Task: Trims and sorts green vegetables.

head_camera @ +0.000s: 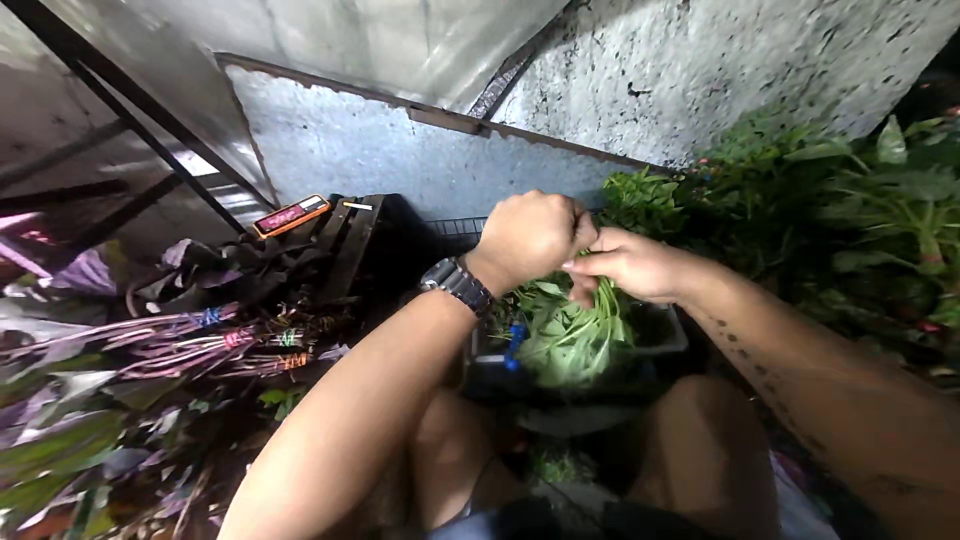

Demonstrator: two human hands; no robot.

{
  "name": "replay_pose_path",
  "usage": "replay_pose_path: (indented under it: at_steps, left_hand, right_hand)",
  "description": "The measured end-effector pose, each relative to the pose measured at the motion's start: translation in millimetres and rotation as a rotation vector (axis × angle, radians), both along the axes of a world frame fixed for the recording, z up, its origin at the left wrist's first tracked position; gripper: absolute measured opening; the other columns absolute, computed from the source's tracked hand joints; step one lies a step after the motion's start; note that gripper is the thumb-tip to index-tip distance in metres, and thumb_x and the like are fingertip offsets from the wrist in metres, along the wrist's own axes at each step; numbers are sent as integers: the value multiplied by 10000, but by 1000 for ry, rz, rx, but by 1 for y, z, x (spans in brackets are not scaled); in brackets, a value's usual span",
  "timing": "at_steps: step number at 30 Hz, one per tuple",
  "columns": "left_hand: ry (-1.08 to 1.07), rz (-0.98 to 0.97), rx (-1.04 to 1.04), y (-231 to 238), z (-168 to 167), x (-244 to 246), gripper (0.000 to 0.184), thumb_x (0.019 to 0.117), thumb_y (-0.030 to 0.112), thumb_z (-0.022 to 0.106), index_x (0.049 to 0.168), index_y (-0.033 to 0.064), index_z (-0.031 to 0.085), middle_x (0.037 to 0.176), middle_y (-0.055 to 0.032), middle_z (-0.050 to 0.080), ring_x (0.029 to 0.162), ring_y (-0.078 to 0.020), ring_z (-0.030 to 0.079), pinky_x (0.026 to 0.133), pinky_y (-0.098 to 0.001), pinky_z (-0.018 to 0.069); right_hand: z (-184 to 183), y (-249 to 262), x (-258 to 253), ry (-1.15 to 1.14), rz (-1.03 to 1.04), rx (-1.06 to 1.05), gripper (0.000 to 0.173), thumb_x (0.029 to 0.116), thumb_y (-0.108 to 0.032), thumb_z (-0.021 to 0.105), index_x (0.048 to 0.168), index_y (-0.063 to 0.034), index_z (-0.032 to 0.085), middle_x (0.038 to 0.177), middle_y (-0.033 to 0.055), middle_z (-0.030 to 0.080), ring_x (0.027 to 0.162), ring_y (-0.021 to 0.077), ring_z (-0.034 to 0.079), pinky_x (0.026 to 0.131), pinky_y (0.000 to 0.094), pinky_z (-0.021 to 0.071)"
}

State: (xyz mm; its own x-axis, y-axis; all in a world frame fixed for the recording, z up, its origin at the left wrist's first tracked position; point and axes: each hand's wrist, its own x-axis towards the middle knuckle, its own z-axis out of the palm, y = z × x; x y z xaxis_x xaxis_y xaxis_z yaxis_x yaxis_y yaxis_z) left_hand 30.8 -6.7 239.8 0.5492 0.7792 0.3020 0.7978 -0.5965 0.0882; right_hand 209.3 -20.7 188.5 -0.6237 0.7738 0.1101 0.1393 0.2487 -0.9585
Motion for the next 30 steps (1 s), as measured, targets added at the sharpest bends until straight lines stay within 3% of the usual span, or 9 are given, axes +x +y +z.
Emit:
replay_pose_path:
  at_steps: [2,4,6,9,15,19,25,28,30]
  left_hand:
    - [-85,-20,135,16,8,-9,401,1004,475,557,1004,101,700,856,-99,698,824,-307,698,725,-562,546]
    - [-287,28,172,31,17,-26,567,997,561,562,1282,78,649,1172,-147,670,1125,-316,636,991,-549,495]
    - [-576,143,168,43,14,-49,552,1015,509,554,1340,66,605,1250,-138,654,1183,-257,623,1035,-476,496]
    - [-845,362,-27,52,-25,-77,514,1043,476,512,1309,42,585,1152,-156,669,1048,-265,665,938,-500,536]
    - [-399,552,-639,49,-191,-91,551,1028,525,530,1273,46,647,1135,-243,693,1053,-422,678,921,-666,519]
    - [-48,583,-843,24,-246,-55,591,1015,527,531,1271,5,634,1249,-253,659,1178,-424,641,967,-657,499]
    - [116,635,-890,18,-251,-25,455,965,263,611,1346,16,576,1318,-240,630,1208,-421,624,939,-641,517]
    - [209,556,-813,23,-221,-40,366,943,195,647,1237,-23,648,1259,-269,647,1156,-465,630,893,-688,505]
    - [247,530,-747,30,-191,-60,278,939,191,680,1124,-17,690,1160,-269,677,1077,-473,654,843,-707,509]
  right_hand:
    - [-7,4,-1,120,-104,-32,211,1104,-249,432,1002,-115,558,615,-30,423,456,82,429,480,267,486]
    - [-9,16,10,244,-251,-127,262,1110,-373,397,974,-187,521,604,-85,366,436,36,336,423,212,392]
    - [-10,28,36,395,-412,-202,347,1111,-445,336,903,-225,505,567,-113,335,425,24,302,417,201,354]
    - [-13,36,86,664,-493,-239,432,1111,-488,261,873,-231,513,534,-129,349,405,-4,303,403,158,330]
    - [-24,19,136,704,-662,-151,430,1122,-453,246,940,-220,557,537,-147,390,411,-44,359,445,119,385]
    - [-31,12,121,698,-764,-270,379,1102,-491,329,929,-237,550,516,-138,376,387,-29,333,407,139,358]
    - [-90,-3,48,313,-617,-496,389,1110,-468,321,925,-170,488,572,-80,331,416,48,314,413,215,362]
    - [-139,-18,6,53,-653,-500,316,1118,-379,392,1098,-84,504,675,-36,393,469,73,383,459,241,426]
    - [-170,-21,-15,-174,-639,-401,404,1111,-368,424,1237,-4,547,803,40,502,632,126,504,613,305,486]
